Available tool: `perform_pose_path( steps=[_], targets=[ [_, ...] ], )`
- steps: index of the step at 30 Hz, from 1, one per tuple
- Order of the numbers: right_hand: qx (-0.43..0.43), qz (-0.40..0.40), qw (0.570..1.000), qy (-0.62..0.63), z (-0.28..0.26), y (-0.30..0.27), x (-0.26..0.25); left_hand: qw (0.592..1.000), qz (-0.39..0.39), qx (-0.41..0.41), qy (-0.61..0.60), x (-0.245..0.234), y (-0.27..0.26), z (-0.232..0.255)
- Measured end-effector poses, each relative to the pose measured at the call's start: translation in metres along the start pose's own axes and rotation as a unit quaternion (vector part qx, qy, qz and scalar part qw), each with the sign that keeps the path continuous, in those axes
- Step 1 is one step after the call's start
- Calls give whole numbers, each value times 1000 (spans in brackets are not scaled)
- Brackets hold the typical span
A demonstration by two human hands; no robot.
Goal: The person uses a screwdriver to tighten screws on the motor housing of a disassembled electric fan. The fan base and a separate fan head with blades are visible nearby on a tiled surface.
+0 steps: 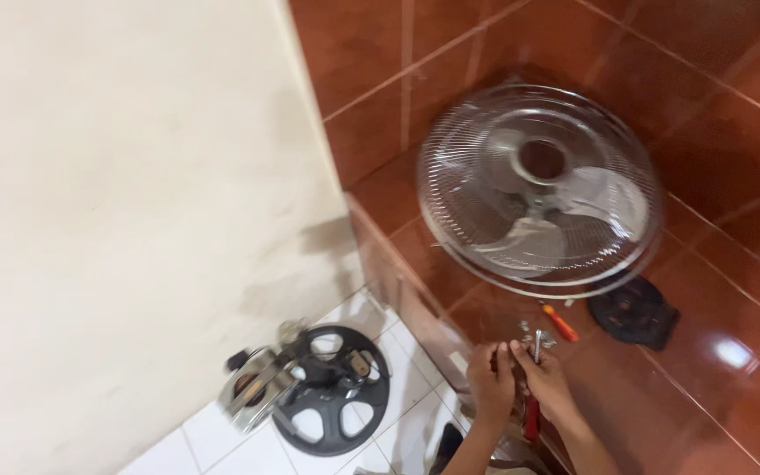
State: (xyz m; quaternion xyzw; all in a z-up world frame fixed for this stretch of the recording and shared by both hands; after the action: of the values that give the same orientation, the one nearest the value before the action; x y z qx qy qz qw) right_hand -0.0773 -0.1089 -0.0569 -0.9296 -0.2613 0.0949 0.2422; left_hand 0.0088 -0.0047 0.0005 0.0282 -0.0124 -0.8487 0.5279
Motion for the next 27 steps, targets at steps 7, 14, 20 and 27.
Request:
perform_pose_path(
  steps=[7,14,20,27],
  targets=[
    [35,-116,990,-71,-35,-56,104,994,108,-22,-9,-86,0,9],
    [48,-204,970,-124,-21,-100,190,980,198,-9,-24,-180,-11,1],
    [64,-235,964,-111,9,-126,241,975,207,-68,-52,-245,-24,3],
    [76,-249,958,-120,33,-147,285,969,201,-96,-106,-307,-38,19]
  ],
)
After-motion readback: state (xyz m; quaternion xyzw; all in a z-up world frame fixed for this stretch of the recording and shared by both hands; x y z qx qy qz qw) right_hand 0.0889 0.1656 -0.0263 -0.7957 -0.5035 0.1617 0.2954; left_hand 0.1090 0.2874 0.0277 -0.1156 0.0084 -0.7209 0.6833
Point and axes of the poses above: each hand's wrist, its own y-axis towards the middle knuckle, its own x-axis out of the palm, z = x × y, the point moved 1 cm from there along y, towards the middle knuckle, and after that the axes turned 2 degrees about z, right-handed, at the moved point
